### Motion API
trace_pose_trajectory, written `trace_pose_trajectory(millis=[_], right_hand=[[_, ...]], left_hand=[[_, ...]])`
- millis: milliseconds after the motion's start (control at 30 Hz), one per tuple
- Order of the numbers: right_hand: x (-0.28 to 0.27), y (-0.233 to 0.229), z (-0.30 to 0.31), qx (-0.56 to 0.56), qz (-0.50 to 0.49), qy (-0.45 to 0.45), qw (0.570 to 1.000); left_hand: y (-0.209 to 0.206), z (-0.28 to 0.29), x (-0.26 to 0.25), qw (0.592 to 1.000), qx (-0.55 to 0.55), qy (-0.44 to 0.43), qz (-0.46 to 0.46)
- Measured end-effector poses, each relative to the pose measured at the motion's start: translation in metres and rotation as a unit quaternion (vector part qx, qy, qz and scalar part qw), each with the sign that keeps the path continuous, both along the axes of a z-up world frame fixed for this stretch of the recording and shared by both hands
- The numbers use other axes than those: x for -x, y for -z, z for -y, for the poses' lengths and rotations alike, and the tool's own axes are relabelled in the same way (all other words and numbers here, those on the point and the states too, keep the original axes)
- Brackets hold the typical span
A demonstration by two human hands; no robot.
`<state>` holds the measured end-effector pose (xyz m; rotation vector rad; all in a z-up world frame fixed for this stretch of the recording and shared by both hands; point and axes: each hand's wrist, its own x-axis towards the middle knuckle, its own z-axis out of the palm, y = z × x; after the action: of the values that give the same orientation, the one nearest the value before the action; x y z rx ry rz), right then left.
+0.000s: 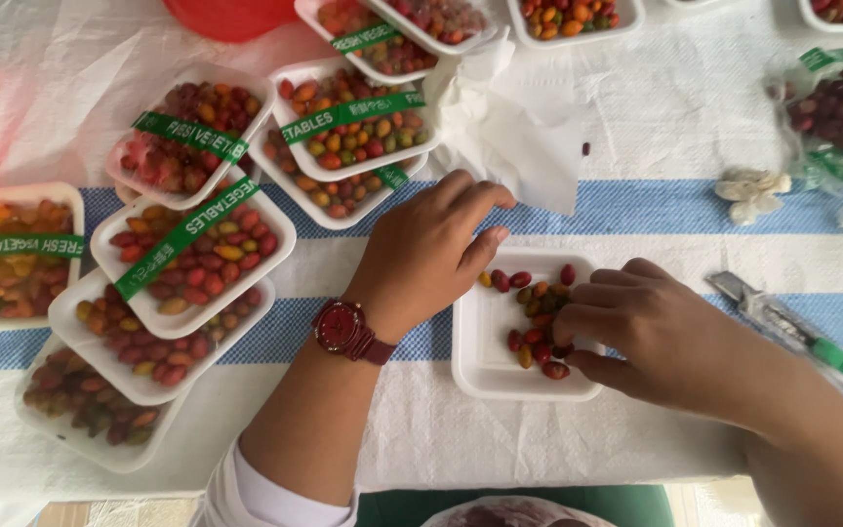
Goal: Sorting and arranging small produce items into styrofoam trays for packaging
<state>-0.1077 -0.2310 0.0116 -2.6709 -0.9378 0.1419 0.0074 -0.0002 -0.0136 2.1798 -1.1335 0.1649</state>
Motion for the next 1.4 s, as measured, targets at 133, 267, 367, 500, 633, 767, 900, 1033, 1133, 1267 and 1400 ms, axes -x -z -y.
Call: trace_pose_trajectory(millis=[133, 267, 367, 500, 633, 767, 900, 1033, 1133, 1267, 1400], right_hand=[[-0.005, -0.013, 0.009, -0.047, -0.06, 0.021, 0.997], [-0.008, -0.011, 0.025, -0.039, -0.069, 0.051, 0.996], [-0.003, -0.003, 0.03, 0.004, -0.075, 0.072, 0.995], [0.002, -0.003, 0.012, 0.02, -0.032, 0.047, 0.998], [0.006, 0.002, 0.002, 0.04, 0.045, 0.015, 0.998], [0.006, 0.002, -0.001, 0.045, 0.063, -0.006, 0.997], [0.001, -0.02, 0.02, -0.011, -0.006, 0.023, 1.0], [0.002, -0.033, 0.111, -0.033, 0.07, 0.229, 0.97], [-0.008, -0.003, 0.215, -0.023, 0.119, 0.366, 0.923], [-0.031, 0.045, 0.304, -0.01, 0.091, 0.445, 0.891], [-0.03, 0.098, 0.35, -0.099, 0.158, 0.394, 0.9]], left_hand=[[-0.002, 0.0, 0.001, 1.0, -0.014, -0.004, -0.006], [-0.002, 0.0, 0.001, 1.0, -0.014, -0.013, -0.001], [0.0, -0.001, 0.001, 1.0, -0.012, -0.01, 0.0], [0.001, -0.001, 0.0, 1.0, -0.013, -0.012, -0.005], [0.003, -0.001, 0.0, 1.0, -0.016, -0.012, -0.005], [0.001, -0.001, 0.0, 1.0, -0.013, -0.011, -0.004], [-0.001, 0.0, 0.0, 1.0, -0.016, -0.008, -0.009], [-0.001, -0.001, -0.002, 1.0, -0.007, -0.011, -0.005], [0.001, -0.001, 0.001, 1.0, -0.007, -0.011, 0.004], [0.003, -0.002, 0.002, 1.0, -0.003, -0.008, 0.004], [0.006, -0.005, 0.0, 1.0, -0.006, -0.023, 0.009]])
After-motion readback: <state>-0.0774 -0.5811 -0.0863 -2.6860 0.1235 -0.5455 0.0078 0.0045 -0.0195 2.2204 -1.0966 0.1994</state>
